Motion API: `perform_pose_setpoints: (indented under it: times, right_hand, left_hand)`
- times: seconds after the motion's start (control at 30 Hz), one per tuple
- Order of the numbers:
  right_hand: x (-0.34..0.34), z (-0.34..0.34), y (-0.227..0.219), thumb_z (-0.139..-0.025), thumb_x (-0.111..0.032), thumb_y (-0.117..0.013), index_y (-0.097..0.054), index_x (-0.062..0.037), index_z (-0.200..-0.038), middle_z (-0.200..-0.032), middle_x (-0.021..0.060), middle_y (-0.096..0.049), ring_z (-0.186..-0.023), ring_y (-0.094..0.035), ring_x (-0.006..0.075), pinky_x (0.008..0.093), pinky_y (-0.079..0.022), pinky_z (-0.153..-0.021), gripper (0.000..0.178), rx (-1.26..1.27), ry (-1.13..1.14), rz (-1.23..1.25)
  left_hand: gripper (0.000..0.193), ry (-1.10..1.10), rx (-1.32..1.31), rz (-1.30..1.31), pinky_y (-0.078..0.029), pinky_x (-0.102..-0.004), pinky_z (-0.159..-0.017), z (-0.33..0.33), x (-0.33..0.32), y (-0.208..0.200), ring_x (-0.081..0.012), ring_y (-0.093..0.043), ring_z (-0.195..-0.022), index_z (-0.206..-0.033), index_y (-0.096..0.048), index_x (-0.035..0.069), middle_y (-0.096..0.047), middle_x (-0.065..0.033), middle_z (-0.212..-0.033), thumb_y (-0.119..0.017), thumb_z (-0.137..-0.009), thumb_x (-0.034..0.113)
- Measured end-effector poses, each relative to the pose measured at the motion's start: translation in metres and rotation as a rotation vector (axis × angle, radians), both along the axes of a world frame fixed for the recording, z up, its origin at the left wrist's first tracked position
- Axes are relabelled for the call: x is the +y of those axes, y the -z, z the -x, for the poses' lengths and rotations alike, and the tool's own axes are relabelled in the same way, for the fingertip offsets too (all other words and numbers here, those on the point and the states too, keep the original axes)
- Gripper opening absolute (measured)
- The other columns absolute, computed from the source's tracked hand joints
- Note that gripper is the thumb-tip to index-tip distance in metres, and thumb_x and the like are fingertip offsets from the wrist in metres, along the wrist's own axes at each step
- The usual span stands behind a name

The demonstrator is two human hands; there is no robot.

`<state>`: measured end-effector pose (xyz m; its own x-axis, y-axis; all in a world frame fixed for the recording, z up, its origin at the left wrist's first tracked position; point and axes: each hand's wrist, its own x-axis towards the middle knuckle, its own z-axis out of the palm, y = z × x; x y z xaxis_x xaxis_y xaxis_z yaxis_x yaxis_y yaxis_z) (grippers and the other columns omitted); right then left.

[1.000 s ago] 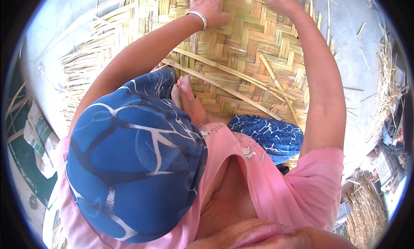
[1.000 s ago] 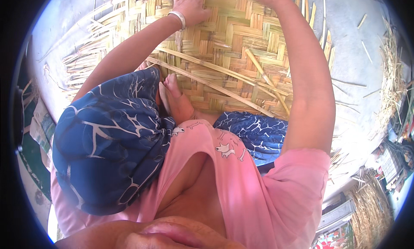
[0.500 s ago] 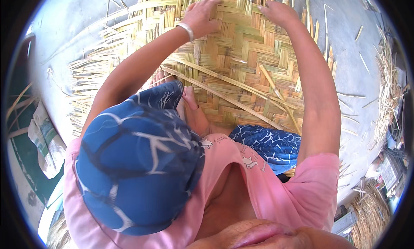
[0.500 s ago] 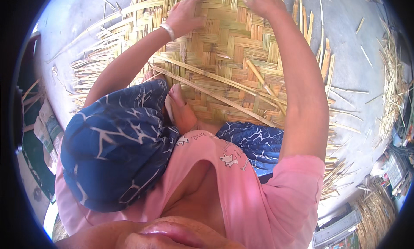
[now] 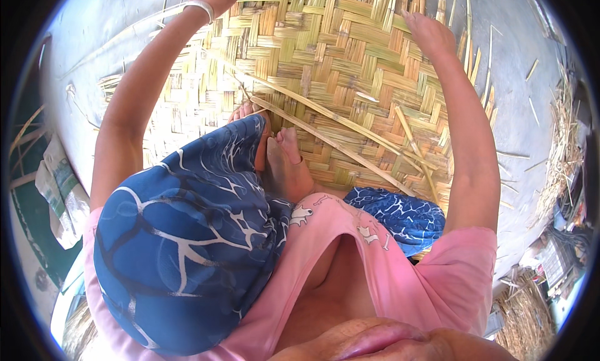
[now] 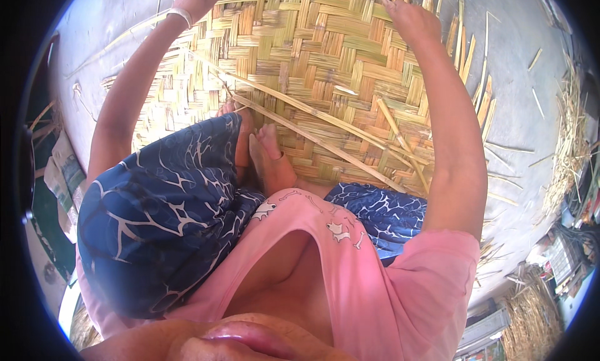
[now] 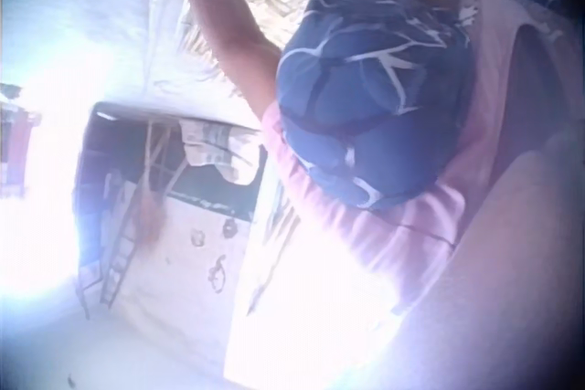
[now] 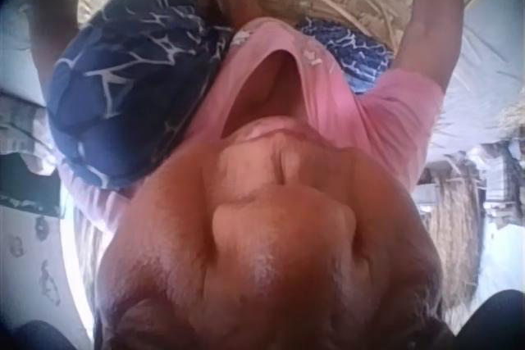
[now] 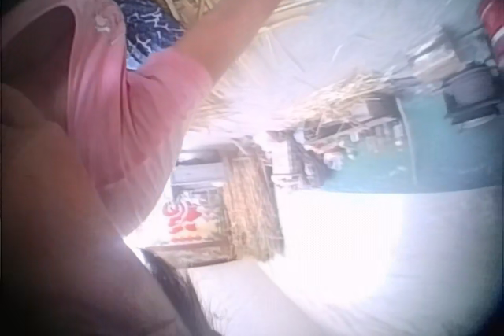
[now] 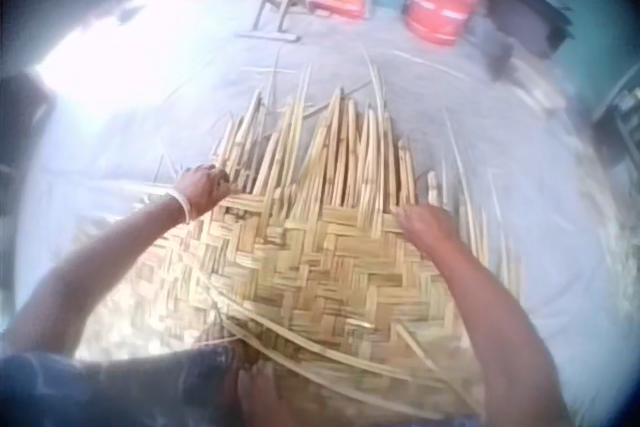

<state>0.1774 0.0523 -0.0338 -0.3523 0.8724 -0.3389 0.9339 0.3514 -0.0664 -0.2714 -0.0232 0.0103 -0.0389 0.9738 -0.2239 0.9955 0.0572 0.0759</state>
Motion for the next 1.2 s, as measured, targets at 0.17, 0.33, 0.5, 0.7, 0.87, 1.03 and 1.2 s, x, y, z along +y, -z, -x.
perform_pose_setpoints:
  times: [0.17,0.33,0.5,0.7,0.87,1.03,1.2]
  right_hand:
    - [0.003,0.009,-0.004,-0.106,-0.063,-0.028,-0.072,-0.0164,-0.103,-0.096,0.0125,-0.077,-0.090,-0.072,0.0362,0.0506,-0.056,-0.079,0.064,-0.074,-0.051,-0.012]
    - [0.005,0.004,0.000,-0.106,-0.063,-0.030,-0.071,-0.0183,-0.103,-0.093,0.0112,-0.077,-0.086,-0.072,0.0356,0.0481,-0.056,-0.075,0.061,-0.070,-0.081,-0.058]
    - [0.016,-0.018,-0.003,-0.105,-0.067,-0.027,-0.069,-0.0209,-0.115,-0.094,0.0136,-0.075,-0.088,-0.071,0.0363,0.0487,-0.056,-0.076,0.063,-0.087,-0.053,-0.062]
    - [0.014,-0.040,-0.020,-0.106,-0.062,-0.030,-0.070,-0.0180,-0.106,-0.093,0.0117,-0.076,-0.087,-0.072,0.0350,0.0491,-0.056,-0.076,0.059,-0.173,-0.056,-0.095]
    - [0.015,-0.052,-0.022,-0.107,-0.060,-0.032,-0.070,-0.0156,-0.106,-0.095,0.0127,-0.076,-0.090,-0.071,0.0349,0.0489,-0.055,-0.077,0.059,-0.218,-0.055,-0.055]
    - [0.015,-0.075,-0.015,-0.107,-0.060,-0.031,-0.070,-0.0142,-0.105,-0.094,0.0132,-0.075,-0.090,-0.071,0.0355,0.0494,-0.054,-0.077,0.060,-0.222,-0.046,-0.051]
    - [0.012,-0.083,-0.016,-0.107,-0.060,-0.032,-0.069,-0.0134,-0.105,-0.092,0.0140,-0.075,-0.088,-0.071,0.0362,0.0504,-0.054,-0.075,0.060,-0.219,-0.056,-0.088]
  left_hand:
    - [0.051,-0.129,-0.092,0.030,-0.051,-0.0480,-0.095,0.040,0.009,0.016,-0.0419,-0.067,-0.107,-0.117,-0.068,0.003,-0.071,-0.0251,-0.111,-0.061,-0.098,0.049]
    - [0.055,-0.140,0.029,0.244,-0.050,-0.0483,-0.099,0.054,0.009,0.009,-0.0424,-0.066,-0.113,-0.121,-0.071,0.006,-0.072,-0.0231,-0.117,-0.057,-0.100,0.055]
    - [0.057,-0.063,0.108,0.210,-0.051,-0.0500,-0.097,0.039,0.009,-0.006,-0.0439,-0.067,-0.107,-0.117,-0.074,0.006,-0.073,-0.0231,-0.113,-0.055,-0.100,0.058]
    - [0.051,-0.006,-0.021,0.126,-0.053,-0.0496,-0.092,0.028,0.011,0.001,-0.0429,-0.068,-0.101,-0.117,-0.073,0.008,-0.073,-0.0230,-0.109,-0.058,-0.100,0.054]
    - [0.043,0.035,-0.100,0.122,-0.053,-0.0497,-0.089,0.019,0.017,0.007,-0.0426,-0.068,-0.100,-0.114,-0.073,0.010,-0.073,-0.0219,-0.106,-0.058,-0.100,0.048]
    - [0.043,0.176,0.057,0.111,-0.053,-0.0520,-0.086,0.000,0.022,0.015,-0.0411,-0.069,-0.096,-0.114,-0.071,0.012,-0.074,-0.0190,-0.102,-0.052,-0.101,0.049]
    - [0.039,0.176,-0.012,0.062,-0.053,-0.0522,-0.079,-0.006,0.021,0.023,-0.0402,-0.070,-0.088,-0.112,-0.072,0.014,-0.074,-0.0179,-0.095,-0.055,-0.101,0.048]
